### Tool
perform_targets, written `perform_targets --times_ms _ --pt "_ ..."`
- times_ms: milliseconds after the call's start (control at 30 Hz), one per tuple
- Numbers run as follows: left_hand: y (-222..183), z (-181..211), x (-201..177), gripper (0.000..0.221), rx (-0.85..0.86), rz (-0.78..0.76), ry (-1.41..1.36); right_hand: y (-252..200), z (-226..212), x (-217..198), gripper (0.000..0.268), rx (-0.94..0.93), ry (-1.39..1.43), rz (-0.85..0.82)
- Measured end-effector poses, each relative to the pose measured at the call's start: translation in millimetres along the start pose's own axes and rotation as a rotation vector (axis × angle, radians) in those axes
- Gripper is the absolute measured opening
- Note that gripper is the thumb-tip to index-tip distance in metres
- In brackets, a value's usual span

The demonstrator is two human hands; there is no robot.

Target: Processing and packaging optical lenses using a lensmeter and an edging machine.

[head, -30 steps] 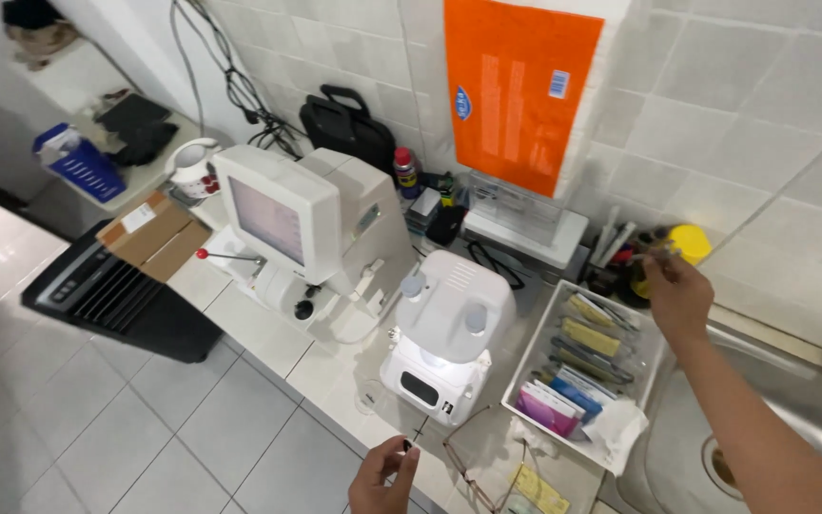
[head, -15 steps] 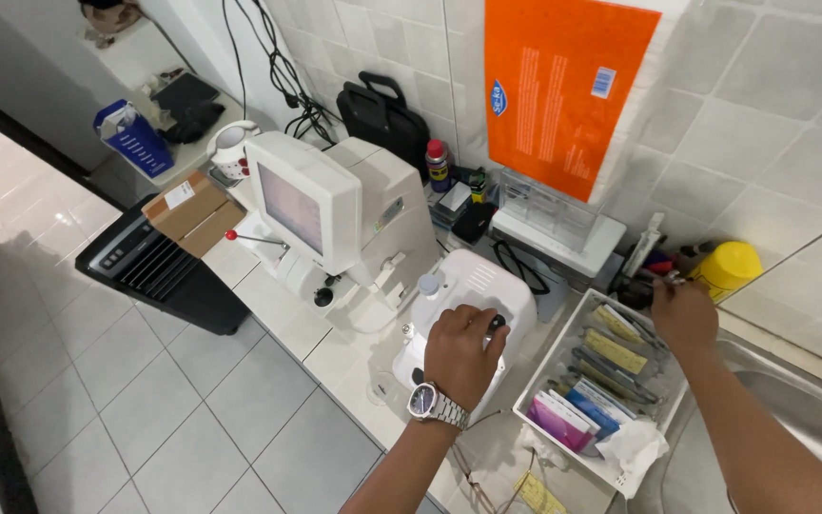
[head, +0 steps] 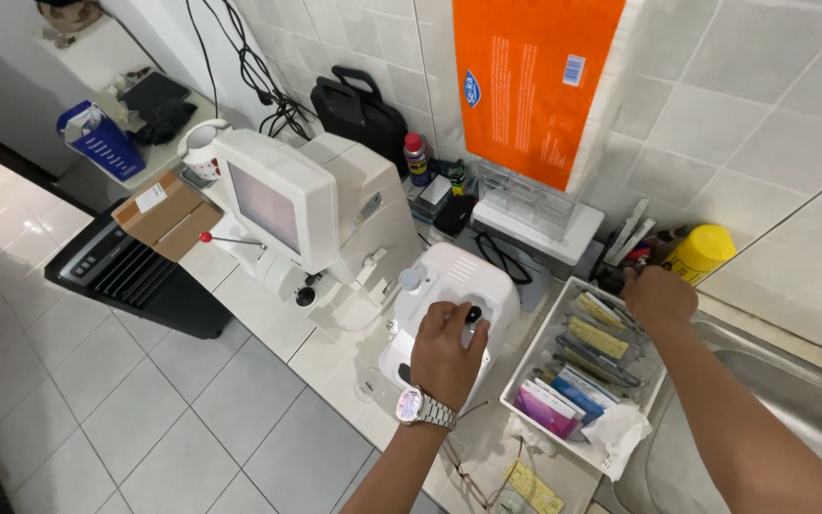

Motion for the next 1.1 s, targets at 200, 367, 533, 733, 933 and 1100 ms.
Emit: perform_targets --times_ms 200,367,533,733,933,1100 --pt "-6.4 -15.3 14.0 0.038 -0.002 -0.014 -0.062 -10.0 -10.6 -17.9 0.053 0.121 -0.153 -0.278" --pt "-7.3 -13.7 13.7 0.037 -0.004 -0.029 -0.083 -77.7 -33.5 -66.5 0.032 -0.010 0.201 -0.002" --pt "-20.0 -4.5 -27.1 0.056 0.007 0.050 -0.069 -247.8 -45.6 -61.2 0.021 0.162 0.670 -0.311" --pt "-123.7 -35.9 -86.1 0.046 -0.120 -0.012 -0.104 -422.7 -54.5 80.3 0.094 -0.122 0.226 -0.693" --pt "-288.5 -108.2 -53.3 0.045 -0.498 -0.548 -0.158 -423.2 -79.9 75.6 0.079 -0.247 0.214 -0.446" --pt "-311.0 -87.0 -39.6 0.040 -0.280 -0.776 -0.248 -422.6 -82.3 55.8 0.065 -0.232 0.207 -0.332"
Point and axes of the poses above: each hand's wrist, its own y-axis towards the middle knuckle, its own x-axis out of the palm, z = x × y, the point moved 10 cm from there along y, towards the middle knuckle, and after that the axes turned 9 degrees about z, right-handed, at the moved point
